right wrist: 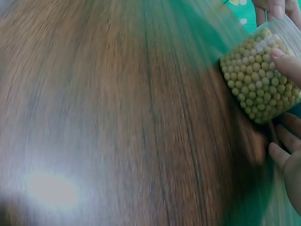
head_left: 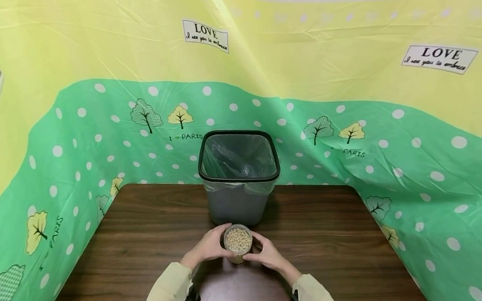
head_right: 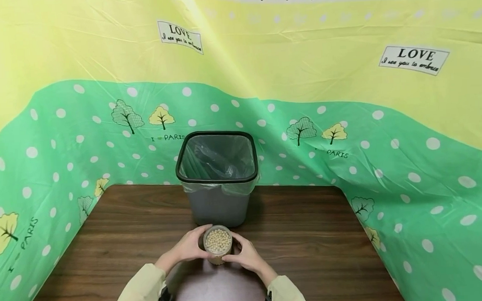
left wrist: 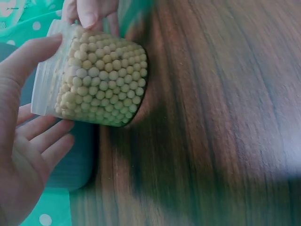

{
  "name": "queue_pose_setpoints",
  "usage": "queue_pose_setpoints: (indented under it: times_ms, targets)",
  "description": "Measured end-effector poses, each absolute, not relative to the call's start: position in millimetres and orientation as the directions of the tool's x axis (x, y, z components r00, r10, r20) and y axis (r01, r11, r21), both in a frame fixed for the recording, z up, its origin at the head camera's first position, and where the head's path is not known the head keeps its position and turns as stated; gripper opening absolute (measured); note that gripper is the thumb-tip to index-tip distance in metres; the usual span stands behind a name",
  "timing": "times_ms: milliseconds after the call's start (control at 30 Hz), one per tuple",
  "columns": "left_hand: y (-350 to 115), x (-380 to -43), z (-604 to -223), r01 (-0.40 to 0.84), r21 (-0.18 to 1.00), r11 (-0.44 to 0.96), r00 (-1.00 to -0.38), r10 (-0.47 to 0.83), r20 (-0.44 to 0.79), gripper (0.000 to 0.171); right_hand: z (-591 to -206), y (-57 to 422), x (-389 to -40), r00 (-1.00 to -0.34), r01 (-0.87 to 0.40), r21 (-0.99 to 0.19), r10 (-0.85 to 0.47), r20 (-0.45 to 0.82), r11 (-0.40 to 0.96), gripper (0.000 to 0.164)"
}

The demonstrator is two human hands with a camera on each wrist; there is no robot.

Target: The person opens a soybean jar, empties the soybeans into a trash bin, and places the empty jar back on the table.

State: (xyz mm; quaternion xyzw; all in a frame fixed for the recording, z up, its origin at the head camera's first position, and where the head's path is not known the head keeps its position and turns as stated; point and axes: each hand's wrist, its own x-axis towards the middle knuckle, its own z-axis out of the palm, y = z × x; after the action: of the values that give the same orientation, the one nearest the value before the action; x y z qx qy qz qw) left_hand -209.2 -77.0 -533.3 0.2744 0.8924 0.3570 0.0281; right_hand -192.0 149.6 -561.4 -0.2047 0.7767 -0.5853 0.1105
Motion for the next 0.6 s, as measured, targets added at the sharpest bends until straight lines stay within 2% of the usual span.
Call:
queue_pose_setpoints:
  times_ms: [167,333,600]
  targets:
    - [-75.2,-212.9,-533.3,0.412,0.75,0.517,-0.853,0.508,0.118,0.08,-558.3,146.2,-190.5,-0.879,-0.156,-0.977,-0.472,0.07,0.145,0.073]
    - [-74.5,-213.1,-532.5,0.317,0.858,0.404,-0.864,0.496,0.086,0.078,-568.6,144.0,-191.5,-0.867,-0.209,-0.972,-0.48,0.134,0.107,0.073]
    - [-81.2,-204.8,-530.8,0.194,0.956,0.218,-0.867,0.493,0.064,0.077,-572.5,139.4,-191.8,-0.878,-0.236,-0.962,-0.453,0.152,0.136,0.074]
